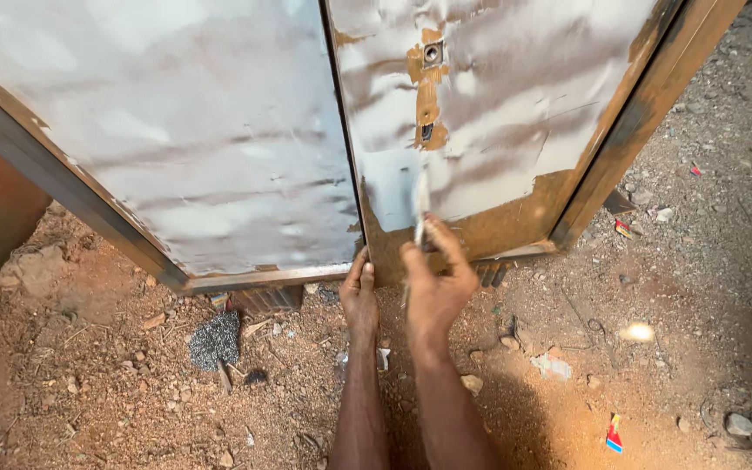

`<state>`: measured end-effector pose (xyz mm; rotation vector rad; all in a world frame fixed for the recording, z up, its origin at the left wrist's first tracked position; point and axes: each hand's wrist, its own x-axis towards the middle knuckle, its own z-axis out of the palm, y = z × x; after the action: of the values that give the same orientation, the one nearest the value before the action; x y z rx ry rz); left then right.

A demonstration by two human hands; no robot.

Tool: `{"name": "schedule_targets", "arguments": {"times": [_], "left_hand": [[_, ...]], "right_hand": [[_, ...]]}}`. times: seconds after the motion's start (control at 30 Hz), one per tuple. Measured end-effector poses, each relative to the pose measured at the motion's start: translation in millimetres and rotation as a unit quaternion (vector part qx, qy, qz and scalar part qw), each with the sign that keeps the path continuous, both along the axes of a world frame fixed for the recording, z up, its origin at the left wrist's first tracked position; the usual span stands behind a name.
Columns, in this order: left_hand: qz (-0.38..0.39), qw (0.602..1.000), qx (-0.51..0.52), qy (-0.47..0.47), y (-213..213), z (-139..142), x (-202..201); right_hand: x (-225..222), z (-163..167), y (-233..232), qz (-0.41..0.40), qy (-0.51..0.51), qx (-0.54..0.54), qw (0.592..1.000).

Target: The person spreads white filler putty over dented and rusted areas of metal cabinet door panels using a small hand spreader, working section by section across the doors. They hold each panel steady with one hand while smoothing the putty over the surface, covering bare metal patches.

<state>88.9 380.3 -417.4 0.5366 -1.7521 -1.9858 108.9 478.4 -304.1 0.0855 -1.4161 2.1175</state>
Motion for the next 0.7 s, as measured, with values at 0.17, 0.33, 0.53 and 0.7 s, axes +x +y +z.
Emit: {"name": "schedule_targets", "arguments": {"times": [0.17, 0.33, 0.53, 0.7], "left_hand": [[-0.006, 1.0, 0.003, 0.016, -9, -33, -11], [-0.006, 1.0, 0.001, 0.027, -8, -29, -8], [-0.031, 0.965, 0.243, 0.094, -3, -30, -7], [-0.048, 0.963, 0.249, 0.088, 0, -36, -4]], "right_hand": [[-22, 4, 10, -0.008, -0.103, -0.014, 0.995], [-19, 9, -5, 0.027, -0.088, -0.029, 0.995], [-7, 5, -45, 0.053, -0.01, -0.012, 0.998], [7, 13, -66, 0.059, -0.003, 0.02, 0.998]]}}
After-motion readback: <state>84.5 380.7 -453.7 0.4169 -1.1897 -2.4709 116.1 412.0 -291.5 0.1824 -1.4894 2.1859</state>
